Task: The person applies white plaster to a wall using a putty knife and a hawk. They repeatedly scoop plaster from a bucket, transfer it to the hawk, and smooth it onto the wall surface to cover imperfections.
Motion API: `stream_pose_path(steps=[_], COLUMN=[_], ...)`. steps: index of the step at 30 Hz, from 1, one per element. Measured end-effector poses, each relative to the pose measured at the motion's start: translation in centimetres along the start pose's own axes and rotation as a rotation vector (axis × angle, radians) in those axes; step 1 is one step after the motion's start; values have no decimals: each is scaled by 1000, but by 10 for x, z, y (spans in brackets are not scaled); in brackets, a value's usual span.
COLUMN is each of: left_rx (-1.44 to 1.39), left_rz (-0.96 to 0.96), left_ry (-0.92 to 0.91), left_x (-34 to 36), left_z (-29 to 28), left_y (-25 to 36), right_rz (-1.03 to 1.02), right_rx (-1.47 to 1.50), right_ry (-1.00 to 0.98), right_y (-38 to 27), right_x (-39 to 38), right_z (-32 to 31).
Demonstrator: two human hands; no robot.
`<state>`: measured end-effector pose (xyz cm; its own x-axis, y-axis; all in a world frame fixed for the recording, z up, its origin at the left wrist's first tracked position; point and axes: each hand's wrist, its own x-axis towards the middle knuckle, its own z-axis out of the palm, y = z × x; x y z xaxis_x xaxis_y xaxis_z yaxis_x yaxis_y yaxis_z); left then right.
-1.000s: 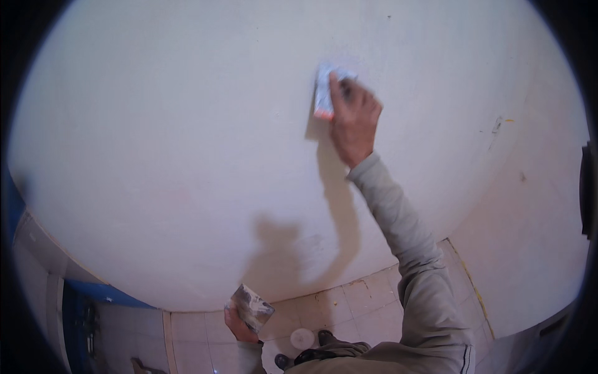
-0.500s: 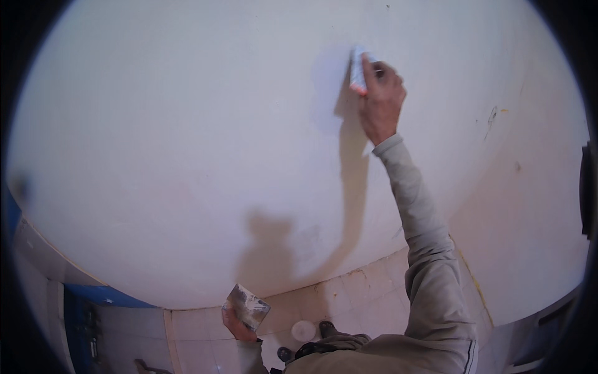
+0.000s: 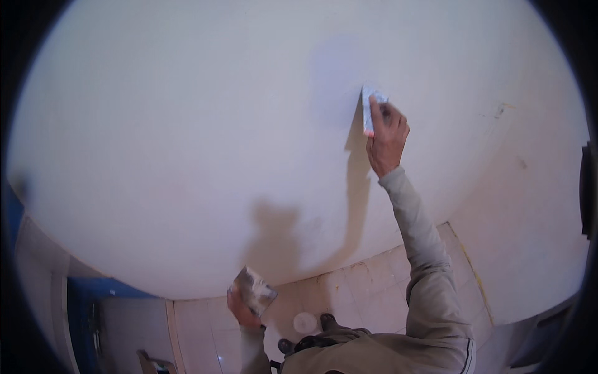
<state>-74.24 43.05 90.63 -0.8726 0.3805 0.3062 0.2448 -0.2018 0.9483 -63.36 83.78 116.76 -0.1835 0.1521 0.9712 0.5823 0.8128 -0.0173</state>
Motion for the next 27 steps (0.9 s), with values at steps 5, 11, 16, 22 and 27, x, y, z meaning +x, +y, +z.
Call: stream_pose_path(steps=[5, 11, 16, 22, 27], left_rx=[405, 512, -417, -511, -442], left_rz=[245, 484, -309, -384, -346], left_ry=[-87, -135, 82, 119, 105], left_x=[11, 40, 36, 39, 41], left_z=[-9, 9, 21, 40, 44], left_y=[-7, 40, 16, 39, 35], right_rz=[4, 492, 556, 570, 550], right_rx=[564, 972, 514, 211, 215], right_ry=[-648, -532, -53, -12, -36], right_y=[-55, -97, -75, -88, -125], right_x=[-125, -127, -63, -27, -4], right_z=[-55, -60, 0, 70, 89])
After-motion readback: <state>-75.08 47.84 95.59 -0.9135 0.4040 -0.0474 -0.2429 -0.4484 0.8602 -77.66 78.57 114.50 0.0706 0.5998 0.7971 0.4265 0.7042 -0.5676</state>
